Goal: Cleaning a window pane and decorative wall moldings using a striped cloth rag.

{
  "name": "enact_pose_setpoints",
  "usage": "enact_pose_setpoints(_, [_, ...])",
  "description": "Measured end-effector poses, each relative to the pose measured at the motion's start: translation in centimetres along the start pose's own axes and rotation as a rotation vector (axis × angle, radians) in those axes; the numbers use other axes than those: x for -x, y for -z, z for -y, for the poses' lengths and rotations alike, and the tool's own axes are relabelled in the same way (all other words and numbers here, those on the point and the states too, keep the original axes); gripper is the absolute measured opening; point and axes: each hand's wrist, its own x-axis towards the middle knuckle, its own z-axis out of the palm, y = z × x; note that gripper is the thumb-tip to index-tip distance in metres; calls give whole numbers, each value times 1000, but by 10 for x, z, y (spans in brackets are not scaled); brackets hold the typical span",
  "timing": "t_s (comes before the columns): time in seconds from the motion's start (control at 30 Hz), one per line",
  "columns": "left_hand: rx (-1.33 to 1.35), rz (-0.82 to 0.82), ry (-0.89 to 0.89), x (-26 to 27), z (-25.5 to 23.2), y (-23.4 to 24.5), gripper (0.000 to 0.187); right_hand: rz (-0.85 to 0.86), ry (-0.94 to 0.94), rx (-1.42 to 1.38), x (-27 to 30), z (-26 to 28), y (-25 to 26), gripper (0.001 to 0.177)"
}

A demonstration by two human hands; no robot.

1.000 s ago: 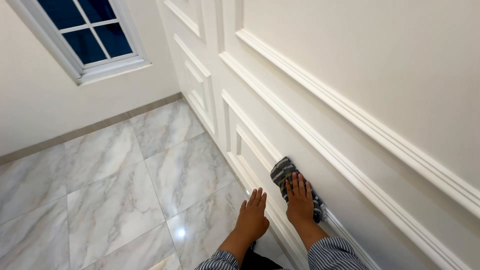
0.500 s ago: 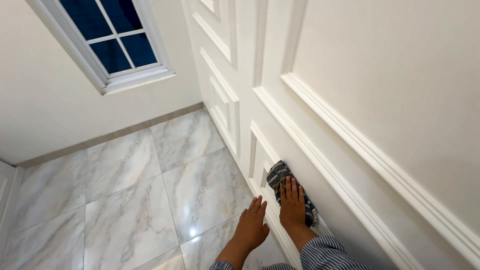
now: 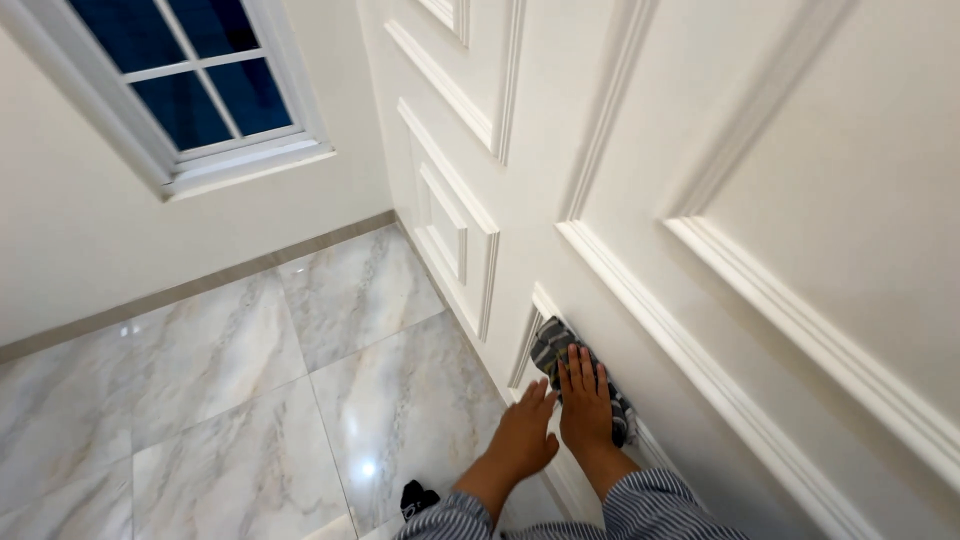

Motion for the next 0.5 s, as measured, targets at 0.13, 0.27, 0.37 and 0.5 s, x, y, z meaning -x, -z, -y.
enact_pose_setpoints(0.13, [6,-28,-46,-28,40,58,74,-57,-49,34,-46,18,10,73])
enact_pose_setpoints(0.27, [-22,4,-84,-43,76,110,72,-68,-48,5,-92,32,19,70])
enact_pose_setpoints(0.37, [-27,13,-136,-47,109,132,70,-65,-14,55,-114,43,24,67])
enact_pose_setpoints(0.5, [40,44,-94,-43,147,158,69,-33,111,223,-132,49,23,61])
